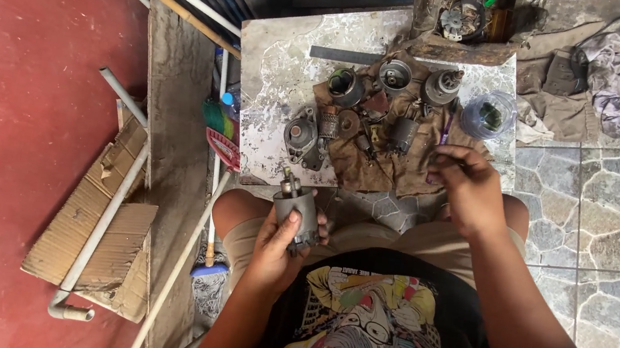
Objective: Cleaning and inspecting various small metal components of a motor using a toothbrush and manual manipulation.
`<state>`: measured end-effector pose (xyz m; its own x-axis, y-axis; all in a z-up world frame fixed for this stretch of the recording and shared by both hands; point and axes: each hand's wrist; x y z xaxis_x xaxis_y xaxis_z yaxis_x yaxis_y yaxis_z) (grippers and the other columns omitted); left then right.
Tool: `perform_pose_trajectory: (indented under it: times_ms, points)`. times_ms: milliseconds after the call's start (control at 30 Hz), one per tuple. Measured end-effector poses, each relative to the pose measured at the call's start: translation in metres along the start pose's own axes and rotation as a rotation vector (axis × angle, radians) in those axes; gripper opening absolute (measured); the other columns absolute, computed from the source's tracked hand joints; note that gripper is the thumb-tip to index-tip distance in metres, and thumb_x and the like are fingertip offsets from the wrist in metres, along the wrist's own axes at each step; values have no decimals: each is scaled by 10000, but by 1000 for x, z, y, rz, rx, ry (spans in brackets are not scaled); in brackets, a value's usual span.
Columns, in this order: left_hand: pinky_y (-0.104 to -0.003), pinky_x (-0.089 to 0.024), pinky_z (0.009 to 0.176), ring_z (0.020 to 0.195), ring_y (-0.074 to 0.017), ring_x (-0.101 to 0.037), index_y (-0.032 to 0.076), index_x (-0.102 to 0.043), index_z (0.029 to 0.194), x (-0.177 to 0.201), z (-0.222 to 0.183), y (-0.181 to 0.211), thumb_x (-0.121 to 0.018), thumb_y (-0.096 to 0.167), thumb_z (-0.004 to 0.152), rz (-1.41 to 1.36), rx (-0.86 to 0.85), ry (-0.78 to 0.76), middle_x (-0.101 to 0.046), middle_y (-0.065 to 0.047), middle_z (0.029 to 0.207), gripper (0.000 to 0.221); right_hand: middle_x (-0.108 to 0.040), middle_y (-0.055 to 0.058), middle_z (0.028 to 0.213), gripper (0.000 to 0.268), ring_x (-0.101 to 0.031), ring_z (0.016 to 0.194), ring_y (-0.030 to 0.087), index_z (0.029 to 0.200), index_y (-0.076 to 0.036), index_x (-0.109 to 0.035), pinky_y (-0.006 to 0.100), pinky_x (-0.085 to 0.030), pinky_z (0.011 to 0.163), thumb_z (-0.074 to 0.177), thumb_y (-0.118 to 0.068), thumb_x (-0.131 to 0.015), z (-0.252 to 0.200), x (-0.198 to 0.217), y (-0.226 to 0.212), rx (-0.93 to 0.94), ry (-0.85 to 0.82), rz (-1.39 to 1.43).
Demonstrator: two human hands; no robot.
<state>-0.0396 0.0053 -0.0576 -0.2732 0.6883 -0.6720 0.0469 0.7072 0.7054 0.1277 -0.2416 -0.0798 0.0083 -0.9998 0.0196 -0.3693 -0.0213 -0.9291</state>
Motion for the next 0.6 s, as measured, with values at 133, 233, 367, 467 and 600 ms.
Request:
perform_pose_trajectory:
  times_ms: [133,233,367,467,600]
  points:
    - [-396,-622,770,863,-256,-681,-80,-458,1428,-2,-1,-5,-593,194,1009,0,-30,25,-647,-235,1004,518,-696,234,1021,272,-740,870,236,1156,26,-705,325,-626,764,889,-22,-732,58,15,66,18,40,15]
    - [-425,-619,746,805,-272,-673,-120,-478,1396,3,2,-16,-647,158,958,-25,-55,60,-635,-253,944,546,-676,229,994,332,-744,823,236,1221,122,-605,301,-648,725,924,-8,-679,80,11,86,-26,73,93]
    - [-417,-596,711,774,-270,-657,-114,-490,1375,13,8,-25,-731,154,875,46,-55,34,-629,-242,903,617,-719,188,849,320,-730,672,180,1135,87,-679,243,-585,541,872,-83,-744,115,6,123,-34,141,-105]
    - [-425,-579,701,768,-291,-659,-128,-493,1359,10,6,-22,-745,126,847,62,-65,34,-634,-263,892,624,-732,183,850,340,-730,674,186,1134,46,-713,287,-577,560,833,-103,-765,127,-2,138,-33,225,-181]
    - [-422,-573,702,780,-312,-679,-148,-473,1365,35,8,-36,-712,66,837,37,-101,37,-638,-290,897,618,-748,166,1105,351,-735,1007,323,1189,-88,-721,444,-601,876,841,-140,-723,99,-10,97,51,193,-497]
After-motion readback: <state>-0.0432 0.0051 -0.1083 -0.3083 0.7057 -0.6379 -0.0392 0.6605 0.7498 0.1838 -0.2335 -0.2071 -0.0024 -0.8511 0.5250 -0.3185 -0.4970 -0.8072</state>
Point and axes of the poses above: each hand's wrist, its own z-axis towards the middle knuckle, its own x-axis out of the back of the hand, y = z × x
